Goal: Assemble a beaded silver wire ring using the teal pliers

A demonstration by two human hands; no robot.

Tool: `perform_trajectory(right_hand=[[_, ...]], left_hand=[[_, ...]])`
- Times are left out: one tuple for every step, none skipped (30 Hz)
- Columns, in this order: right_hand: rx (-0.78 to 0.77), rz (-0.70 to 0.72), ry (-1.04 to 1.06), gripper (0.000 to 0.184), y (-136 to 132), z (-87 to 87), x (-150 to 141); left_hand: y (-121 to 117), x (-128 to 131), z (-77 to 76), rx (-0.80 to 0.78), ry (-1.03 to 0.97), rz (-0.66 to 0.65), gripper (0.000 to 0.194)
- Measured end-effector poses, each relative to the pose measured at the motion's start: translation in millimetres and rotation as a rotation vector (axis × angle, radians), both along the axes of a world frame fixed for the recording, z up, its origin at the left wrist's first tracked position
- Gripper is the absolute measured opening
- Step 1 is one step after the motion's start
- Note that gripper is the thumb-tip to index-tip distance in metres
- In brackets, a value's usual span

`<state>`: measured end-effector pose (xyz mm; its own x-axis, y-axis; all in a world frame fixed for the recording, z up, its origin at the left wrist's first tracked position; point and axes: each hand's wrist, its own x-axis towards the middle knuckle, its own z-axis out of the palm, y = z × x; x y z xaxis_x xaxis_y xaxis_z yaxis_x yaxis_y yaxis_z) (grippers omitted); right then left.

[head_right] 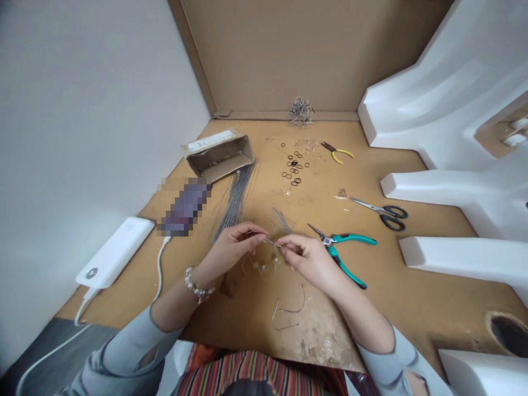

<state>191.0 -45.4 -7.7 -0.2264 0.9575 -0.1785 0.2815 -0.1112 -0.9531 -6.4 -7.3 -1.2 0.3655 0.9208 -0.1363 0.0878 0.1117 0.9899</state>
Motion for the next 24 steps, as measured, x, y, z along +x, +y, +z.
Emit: perform_trajectory(right_hand=[[0.029,0.0,-0.025,0.021,-0.7,-0.5,-0.1],[0.043,-0.006,-0.037,0.021,-1.0,-0.2,-0.2],[0.041,-0.02,-0.032,0.022,-1.1,0.9,-0.5],[0.029,-0.042,-0.008,0.024,-0.8,2.6,-0.9],[0.01,-0.07,0.029,0.027,-0.4,4.4,-1.5],[-0.017,-0.093,0.068,0.032,0.1,6.1,-2.2],[-0.05,-0.103,0.1,0.036,0.6,7.2,-2.9],[-0.088,-0.099,0.119,0.04,1.0,7.6,-3.5],[-0.129,-0.078,0.124,0.042,1.3,7.0,-4.2],[-0.164,-0.05,0.118,0.042,1.4,5.8,-4.8],[-0.187,-0.022,0.108,0.041,1.4,4.0,-5.4],[-0.193,-0.003,0.098,0.04,1.3,2.1,-5.9],[-0.183,0.004,0.091,0.039,1.2,0.4,-6.4],[-0.169,-0.002,0.087,0.038,1.0,-1.0,-6.8],[-0.157,-0.015,0.084,0.037,0.9,-1.8,-7.2],[-0.152,-0.032,0.08,0.037,0.8,-2.0,-7.4],[-0.153,-0.047,0.073,0.037,0.8,-1.7,-7.6],[-0.154,-0.061,0.067,0.037,0.7,-1.1,-7.7],[-0.151,-0.07,0.062,0.037,0.6,-0.4,-7.6],[-0.141,-0.072,0.055,0.038,0.4,0.2,-7.5],[-0.122,-0.072,0.047,0.038,0.1,0.6,-7.2],[-0.094,-0.074,0.037,0.039,-0.3,0.9,-6.9],[-0.061,-0.08,0.025,0.039,-0.8,1.0,-6.7],[-0.031,-0.082,0.012,0.039,-1.5,0.9,-6.6]], left_hand=[[0.0,0.1,-1.1,-0.027,-0.01,-0.003,0.021],[0.2,0.2,-2.5,-0.052,-0.029,0.001,0.021],[0.8,0.3,-4.2,-0.074,-0.059,0.016,0.022],[1.5,0.3,-5.8,-0.09,-0.102,0.041,0.023],[2.5,0.4,-7.1,-0.106,-0.158,0.076,0.023],[3.6,0.5,-7.8,-0.122,-0.221,0.12,0.024],[4.7,0.7,-8.0,-0.14,-0.283,0.165,0.024],[5.6,1.0,-7.5,-0.156,-0.335,0.204,0.024],[6.2,1.4,-6.5,-0.168,-0.373,0.232,0.024],[6.6,1.7,-5.3,-0.177,-0.398,0.249,0.025],[6.6,2.1,-4.0,-0.182,-0.411,0.253,0.025],[6.4,2.4,-3.0,-0.184,-0.414,0.249,0.025],[6.1,2.5,-2.4,-0.184,-0.409,0.238,0.025],[5.8,2.4,-2.4,-0.183,-0.397,0.222,0.025],[5.5,2.0,-3.0,-0.178,-0.378,0.201,0.024],[5.3,1.5,-4.1,-0.168,-0.354,0.178,0.024],[5.3,0.7,-5.5,-0.154,-0.33,0.155,0.024],[5.4,-0.1,-6.9,-0.139,-0.309,0.133,0.024],[5.6,-0.9,-8.1,-0.126,-0.292,0.116,0.024],[5.9,-1.6,-8.8,-0.119,-0.277,0.105,0.024],[6.0,-2.1,-9.0,-0.117,-0.261,0.098,0.024],[6.1,-2.4,-8.7,-0.116,-0.239,0.093,0.025],[5.9,-2.4,-7.8,-0.113,-0.207,0.087,0.026],[5.5,-2.1,-6.8,-0.106,-0.165,0.077,0.026]])
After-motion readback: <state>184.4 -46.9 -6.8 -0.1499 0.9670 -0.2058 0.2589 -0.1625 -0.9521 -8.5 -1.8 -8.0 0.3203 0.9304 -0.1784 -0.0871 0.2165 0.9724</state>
